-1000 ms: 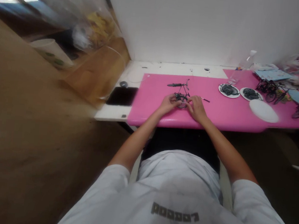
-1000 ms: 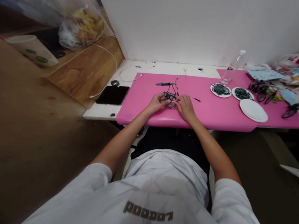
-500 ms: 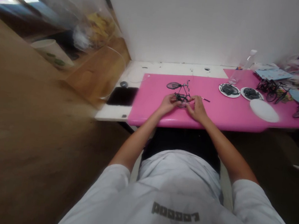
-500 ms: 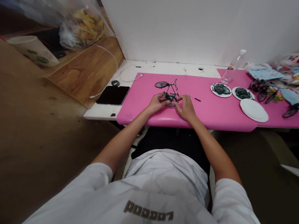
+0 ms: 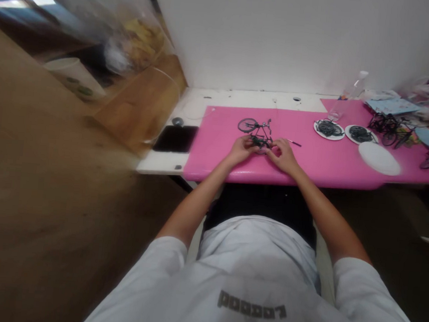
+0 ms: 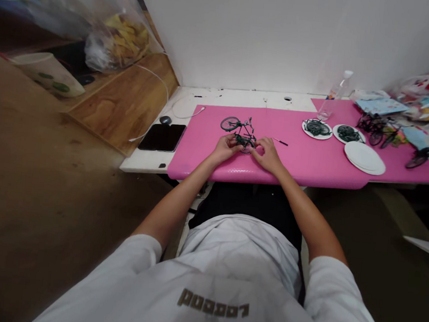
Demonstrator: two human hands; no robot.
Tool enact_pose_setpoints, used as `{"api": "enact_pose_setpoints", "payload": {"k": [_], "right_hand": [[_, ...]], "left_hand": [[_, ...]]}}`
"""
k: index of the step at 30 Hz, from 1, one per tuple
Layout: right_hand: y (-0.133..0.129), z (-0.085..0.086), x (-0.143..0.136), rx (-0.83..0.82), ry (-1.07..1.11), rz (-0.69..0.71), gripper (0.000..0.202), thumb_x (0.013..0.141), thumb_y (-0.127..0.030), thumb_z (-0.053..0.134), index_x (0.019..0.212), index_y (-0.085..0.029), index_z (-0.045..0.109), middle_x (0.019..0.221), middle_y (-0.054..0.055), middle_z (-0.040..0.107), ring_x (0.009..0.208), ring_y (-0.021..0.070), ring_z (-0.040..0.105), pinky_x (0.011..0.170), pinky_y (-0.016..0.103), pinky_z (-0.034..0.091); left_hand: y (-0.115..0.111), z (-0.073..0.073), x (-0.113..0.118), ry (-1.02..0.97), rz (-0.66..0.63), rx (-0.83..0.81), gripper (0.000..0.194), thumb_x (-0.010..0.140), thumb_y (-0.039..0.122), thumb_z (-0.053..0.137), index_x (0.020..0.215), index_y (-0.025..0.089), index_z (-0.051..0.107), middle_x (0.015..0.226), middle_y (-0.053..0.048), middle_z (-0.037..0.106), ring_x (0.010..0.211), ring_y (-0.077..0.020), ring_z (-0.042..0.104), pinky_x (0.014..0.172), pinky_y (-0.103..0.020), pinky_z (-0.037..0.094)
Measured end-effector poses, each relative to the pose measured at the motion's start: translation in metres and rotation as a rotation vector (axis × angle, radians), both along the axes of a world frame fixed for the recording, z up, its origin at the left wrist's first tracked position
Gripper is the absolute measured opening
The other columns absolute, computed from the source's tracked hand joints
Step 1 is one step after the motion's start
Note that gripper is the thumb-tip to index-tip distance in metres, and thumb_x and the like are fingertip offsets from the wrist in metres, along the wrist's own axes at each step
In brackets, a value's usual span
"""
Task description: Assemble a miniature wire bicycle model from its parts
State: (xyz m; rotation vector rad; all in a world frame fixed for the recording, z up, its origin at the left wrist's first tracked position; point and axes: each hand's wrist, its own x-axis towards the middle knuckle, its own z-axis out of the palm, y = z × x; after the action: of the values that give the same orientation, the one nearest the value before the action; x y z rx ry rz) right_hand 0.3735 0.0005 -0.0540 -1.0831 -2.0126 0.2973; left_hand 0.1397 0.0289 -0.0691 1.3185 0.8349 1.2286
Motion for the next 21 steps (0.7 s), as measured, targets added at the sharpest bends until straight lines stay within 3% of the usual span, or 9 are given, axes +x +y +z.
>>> {"api": "enact_pose_setpoints", "payload": {"k": [7, 12, 16, 21], "right_hand": [[-0.002, 0.004, 0.001, -0.054, 0.041, 0.012, 0.041, 0.104, -0.067, 0.068, 0.094, -0.027, 0.064, 0.101, 0.009, 0.071, 0.103, 0.0308, 0.064, 0.101, 0.052, 0.056], [-0.003, 0.005, 0.001, -0.019, 0.033, 0.017, 0.034, 0.104, -0.06, 0.069, 0.101, -0.027, 0.072, 0.104, 0.01, 0.075, 0.103, 0.0321, 0.066, 0.105, 0.055, 0.055], [-0.003, 0.002, 0.0, 0.033, -0.062, -0.01, 0.03, 0.107, -0.047, 0.064, 0.124, -0.026, 0.075, 0.113, 0.012, 0.077, 0.112, 0.0344, 0.068, 0.114, 0.06, 0.051], [0.005, -0.002, -0.003, 0.051, -0.195, -0.117, 0.03, 0.106, -0.035, 0.06, 0.127, -0.024, 0.079, 0.121, 0.016, 0.075, 0.122, 0.0396, 0.063, 0.113, 0.065, 0.049]], "left_hand": [[0.0, 0.0, 0.002, -0.014, -0.038, 0.058, 0.038, 0.076, 0.021, 0.096, 0.105, 0.017, 0.073, 0.12, -0.017, 0.084, 0.12, -0.0309, 0.081, 0.119, -0.053, 0.059], [0.004, -0.005, 0.001, 0.003, -0.01, 0.047, 0.037, 0.076, 0.022, 0.095, 0.104, 0.017, 0.071, 0.118, -0.018, 0.083, 0.118, -0.0328, 0.081, 0.117, -0.055, 0.059], [0.012, -0.008, -0.001, -0.037, 0.167, 0.036, 0.037, 0.079, 0.027, 0.092, 0.106, 0.018, 0.069, 0.119, -0.018, 0.082, 0.12, -0.0324, 0.081, 0.115, -0.052, 0.06], [0.017, -0.01, -0.003, -0.087, 0.371, 0.069, 0.037, 0.084, 0.031, 0.089, 0.111, 0.02, 0.066, 0.127, -0.017, 0.081, 0.123, -0.0295, 0.079, 0.116, -0.046, 0.059]]}}
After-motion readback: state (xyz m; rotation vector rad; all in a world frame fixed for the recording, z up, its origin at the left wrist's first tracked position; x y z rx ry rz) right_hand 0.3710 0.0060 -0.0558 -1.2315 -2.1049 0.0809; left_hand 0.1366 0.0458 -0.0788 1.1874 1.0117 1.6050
